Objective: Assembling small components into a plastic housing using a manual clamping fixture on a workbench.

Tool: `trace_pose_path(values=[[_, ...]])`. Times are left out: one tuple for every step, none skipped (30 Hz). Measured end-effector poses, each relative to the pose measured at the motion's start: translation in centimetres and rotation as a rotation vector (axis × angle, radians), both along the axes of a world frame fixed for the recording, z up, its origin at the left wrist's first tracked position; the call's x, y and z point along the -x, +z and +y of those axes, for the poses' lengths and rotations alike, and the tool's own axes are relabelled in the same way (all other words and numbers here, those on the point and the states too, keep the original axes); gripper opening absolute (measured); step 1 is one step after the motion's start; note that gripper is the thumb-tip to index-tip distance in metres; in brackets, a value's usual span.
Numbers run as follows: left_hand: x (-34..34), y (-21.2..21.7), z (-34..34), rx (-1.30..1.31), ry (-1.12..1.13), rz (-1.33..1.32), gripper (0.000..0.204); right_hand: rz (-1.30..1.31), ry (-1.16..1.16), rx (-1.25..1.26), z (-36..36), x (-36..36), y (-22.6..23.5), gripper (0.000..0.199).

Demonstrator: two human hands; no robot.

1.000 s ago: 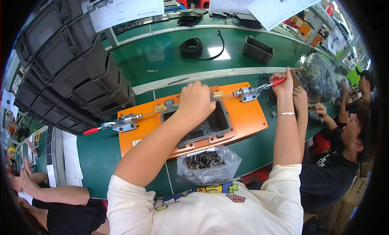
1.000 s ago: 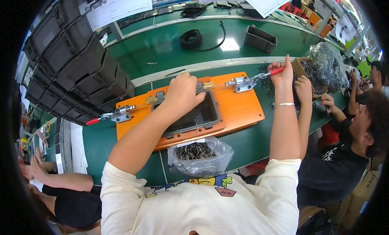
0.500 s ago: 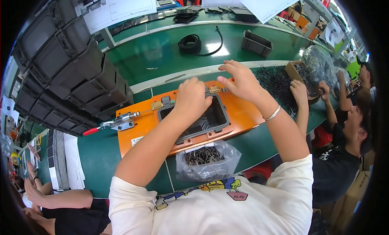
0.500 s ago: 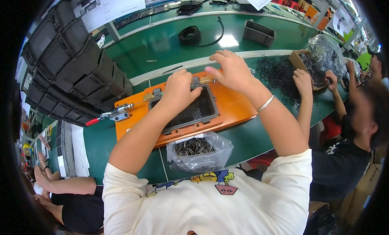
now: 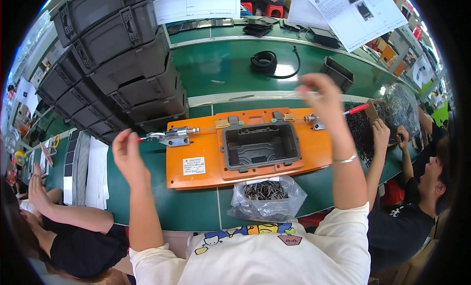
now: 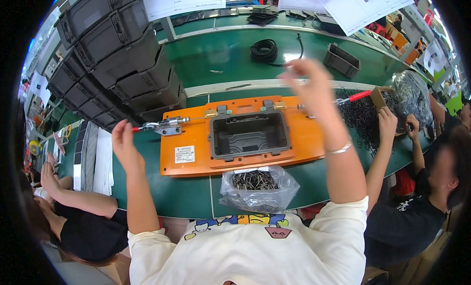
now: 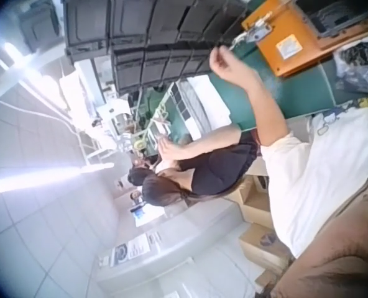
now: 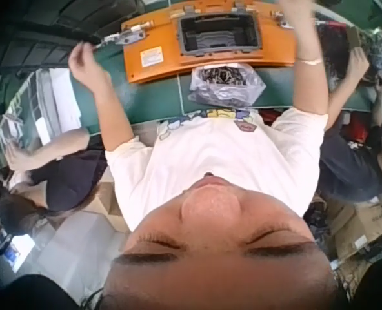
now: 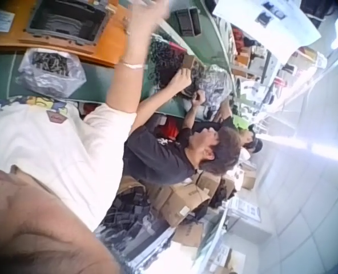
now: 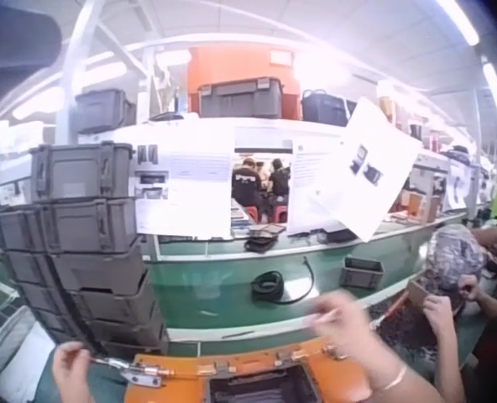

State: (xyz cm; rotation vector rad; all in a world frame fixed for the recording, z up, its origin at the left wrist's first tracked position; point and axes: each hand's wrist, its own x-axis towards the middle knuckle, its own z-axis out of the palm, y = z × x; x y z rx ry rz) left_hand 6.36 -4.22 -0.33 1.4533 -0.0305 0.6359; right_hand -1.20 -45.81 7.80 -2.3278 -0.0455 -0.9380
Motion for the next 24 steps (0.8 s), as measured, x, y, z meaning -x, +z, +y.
trace_pose_path(values=[[-0.3,-0.6,1.8,0.15,0.12,0.076,0.033,0.222,0.196,-0.148,3.1,-1.1,-0.7,0.028],[-0.7,-1.0,3.0,0.304,0.224,0.154,0.041,0.214,0.268,0.046,4.5,-2.9,-2.6,0.032],[-1.0,-1.0,4.1,0.42,0.237,0.259,0.055,0.292,0.331,0.094,6.1,-4.0,-2.9,0.032],[-1.6,-1.5,5.6,0.42,0.24,0.257,0.055,0.366,0.398,0.143,7.3,-4.8,-2.9,0.032],[-2.5,-2.5,7.1,0.668,0.132,0.334,0.057,0.365,0.4,0.143,7.8,-5.8,-3.0,0.032],[-2.9,-2.8,7.8,0.915,0.025,0.407,0.06,0.533,0.456,0.136,8.2,-7.0,-3.1,0.029],[-3.3,-3.1,8.4,1.08,-0.085,0.425,0.064,0.702,0.508,0.13,8.5,-7.8,-3.0,0.027],[-3.6,-3.6,8.8,1.081,-0.082,0.422,0.064,0.701,0.511,0.131,8.6,-8.2,-2.7,0.027],[-3.7,-3.6,8.9,1.127,-0.243,0.372,0.065,0.762,0.5,0.148,8.9,-8.5,-2.1,0.025],[-3.8,-3.5,9.0,1.168,-0.406,0.321,0.067,0.822,0.486,0.164,9.2,-8.7,-1.8,0.022],[-4.0,-3.5,9.0,1.141,-0.363,0.3,0.057,0.827,0.491,0.165,9.4,-9.1,-1.9,0.022],[-4.2,-3.0,8.5,1.143,-0.365,0.302,0.057,0.851,0.487,0.115,9.4,-9.1,-2.2,0.02],[-4.4,-2.4,8.0,1.089,-0.294,0.295,0.05,0.876,0.484,0.064,9.4,-9.2,-2.4,0.019],[-4.7,-1.8,7.5,1.033,-0.225,0.289,0.044,0.879,0.482,0.064,9.4,-9.2,-2.1,0.019],[-4.6,-0.5,6.6,1.058,-0.138,0.304,0.03,0.919,0.514,0.097,9.4,-9.3,-1.5,0.019],[-5.1,-1.0,7.0,1.059,-0.134,0.306,0.03,0.959,0.547,0.13,9.5,-9.3,-1.1,0.02],[-5.9,-1.8,7.9,1.054,-0.25,0.207,0.028,0.962,0.549,0.129,9.6,-9.4,-0.9,0.02],[-6.5,-2.1,8.4,1.046,-0.365,0.105,0.026,0.984,0.523,0.137,9.8,-9.5,-0.7,0.021],[-5.9,0.3,5.7,1.02,-0.259,0.11,0.021,1.01,0.488,0.14,9.7,-9.6,-0.7,0.022],[-6.1,0.9,5.1,1.02,-0.262,0.119,0.021,1.016,0.483,0.135,9.7,-9.6,-0.7,0.022],[-6.0,1.4,5.0,0.919,-0.402,0.046,0.021,1.041,0.45,0.085,10.0,-9.6,-0.6,0.023],[-5.7,2.4,4.1,0.815,-0.544,-0.022,0.022,1.067,0.41,0.032,10.1,-9.5,-0.5,0.024],[-5.5,3.2,2.7,0.759,-0.459,-0.033,0.025,1.072,0.408,0.029,10.1,-9.4,-0.6,0.024],[-5.2,4.0,1.7,0.759,-0.46,-0.026,0.025,1.059,0.407,0.004,10.0,-9.3,-0.7,0.024]])
